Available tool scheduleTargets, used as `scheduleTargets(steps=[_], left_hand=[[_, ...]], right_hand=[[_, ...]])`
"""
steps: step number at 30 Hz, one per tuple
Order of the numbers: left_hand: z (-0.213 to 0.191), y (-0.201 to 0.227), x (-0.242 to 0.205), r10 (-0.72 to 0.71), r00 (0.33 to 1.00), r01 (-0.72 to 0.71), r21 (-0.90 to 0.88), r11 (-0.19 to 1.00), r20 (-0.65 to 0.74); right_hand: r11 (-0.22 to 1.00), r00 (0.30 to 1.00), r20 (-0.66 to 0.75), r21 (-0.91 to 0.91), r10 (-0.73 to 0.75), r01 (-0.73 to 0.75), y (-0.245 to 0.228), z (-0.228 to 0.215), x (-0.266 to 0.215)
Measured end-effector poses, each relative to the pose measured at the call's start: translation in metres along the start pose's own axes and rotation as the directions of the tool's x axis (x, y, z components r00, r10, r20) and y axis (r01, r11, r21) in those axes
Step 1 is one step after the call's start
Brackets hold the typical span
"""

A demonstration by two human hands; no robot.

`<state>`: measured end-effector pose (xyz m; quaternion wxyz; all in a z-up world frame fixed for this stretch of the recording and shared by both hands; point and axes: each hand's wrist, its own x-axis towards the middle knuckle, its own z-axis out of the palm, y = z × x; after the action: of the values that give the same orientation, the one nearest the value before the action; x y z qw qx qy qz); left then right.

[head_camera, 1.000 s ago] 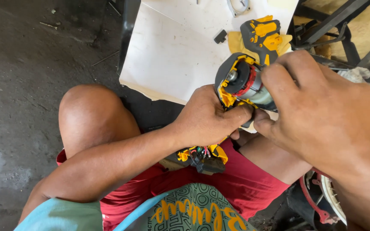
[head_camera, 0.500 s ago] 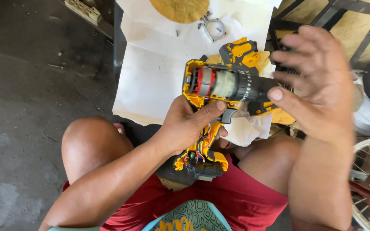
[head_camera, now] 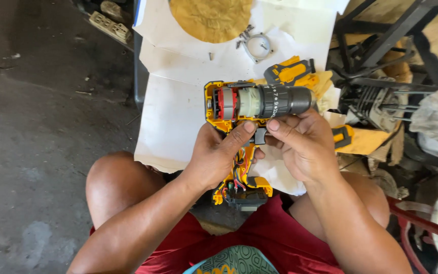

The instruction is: The person sits on the floor and works on a disassembled yellow and black cordless drill. They manipulate the internal motor and wiring, then reattach the black trigger mechanism to the drill body.

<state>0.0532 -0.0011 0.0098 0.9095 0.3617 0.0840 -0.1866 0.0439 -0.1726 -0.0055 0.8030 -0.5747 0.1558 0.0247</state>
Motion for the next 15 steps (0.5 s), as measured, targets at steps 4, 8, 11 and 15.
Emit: scheduleTargets(steps=[4, 8, 11, 15], left_hand=[[-0.002, 0.005, 0.003, 0.001, 1.000, -0.001, 0.037, 0.999, -0.008], [0.001, 0.007, -0.004, -0.025, 0.999, 0.026, 0.040, 0.999, -0.034], [0.004, 0.008, -0.011, -0.014, 0.998, 0.015, 0.012, 1.000, -0.054], [0.002, 0.003, -0.017, 0.044, 0.998, -0.045, -0.029, 0.999, -0.035]], right_hand=[[0.999, 0.999, -0.015, -0.009, -0.048, 0.048, 0.007, 0.001, 0.005], [0.997, 0.997, -0.022, 0.006, -0.077, 0.077, 0.008, 0.006, 0.002], [0.999, 0.998, -0.022, 0.000, -0.052, 0.052, -0.005, 0.019, -0.005], [0.999, 0.999, -0.002, -0.014, -0.041, 0.041, -0.029, 0.045, -0.036]])
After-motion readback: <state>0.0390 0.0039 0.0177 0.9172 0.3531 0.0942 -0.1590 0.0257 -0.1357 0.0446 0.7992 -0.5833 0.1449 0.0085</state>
